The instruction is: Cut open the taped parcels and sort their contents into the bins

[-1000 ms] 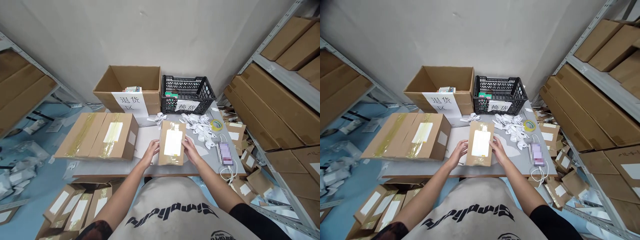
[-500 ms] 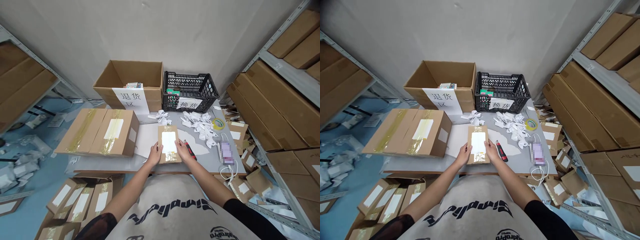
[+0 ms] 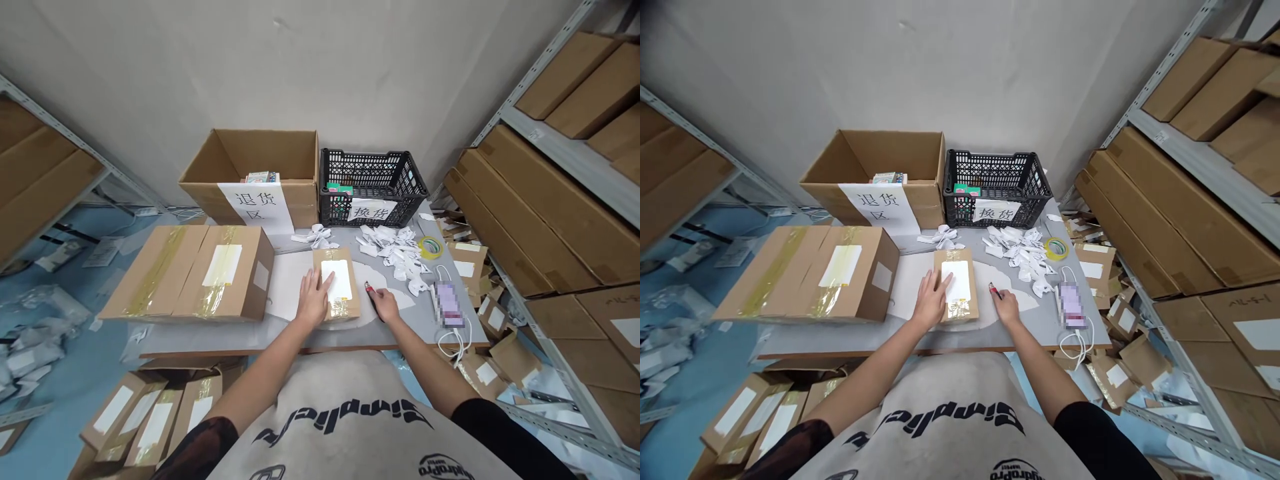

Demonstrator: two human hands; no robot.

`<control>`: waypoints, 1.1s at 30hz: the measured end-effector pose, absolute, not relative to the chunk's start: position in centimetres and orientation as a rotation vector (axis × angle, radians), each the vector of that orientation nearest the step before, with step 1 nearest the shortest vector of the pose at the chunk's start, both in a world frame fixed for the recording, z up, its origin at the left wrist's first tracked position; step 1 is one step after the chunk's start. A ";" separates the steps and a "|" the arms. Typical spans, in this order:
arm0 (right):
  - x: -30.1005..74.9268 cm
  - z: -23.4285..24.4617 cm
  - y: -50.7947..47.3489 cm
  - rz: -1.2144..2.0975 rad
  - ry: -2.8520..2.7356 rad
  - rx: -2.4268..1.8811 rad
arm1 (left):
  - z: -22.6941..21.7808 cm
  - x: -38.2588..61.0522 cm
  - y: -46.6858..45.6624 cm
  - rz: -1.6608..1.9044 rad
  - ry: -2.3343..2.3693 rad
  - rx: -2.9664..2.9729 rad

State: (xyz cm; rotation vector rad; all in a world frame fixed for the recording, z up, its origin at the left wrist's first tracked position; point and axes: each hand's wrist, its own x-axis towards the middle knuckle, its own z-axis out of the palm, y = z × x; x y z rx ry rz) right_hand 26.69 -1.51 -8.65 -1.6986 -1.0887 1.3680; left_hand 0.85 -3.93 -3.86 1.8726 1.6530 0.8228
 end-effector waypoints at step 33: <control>20.7 -5.2 -5.5 1.456 -0.900 -1.363 | -1.5 -2.0 -10.4 0.331 1.805 2.166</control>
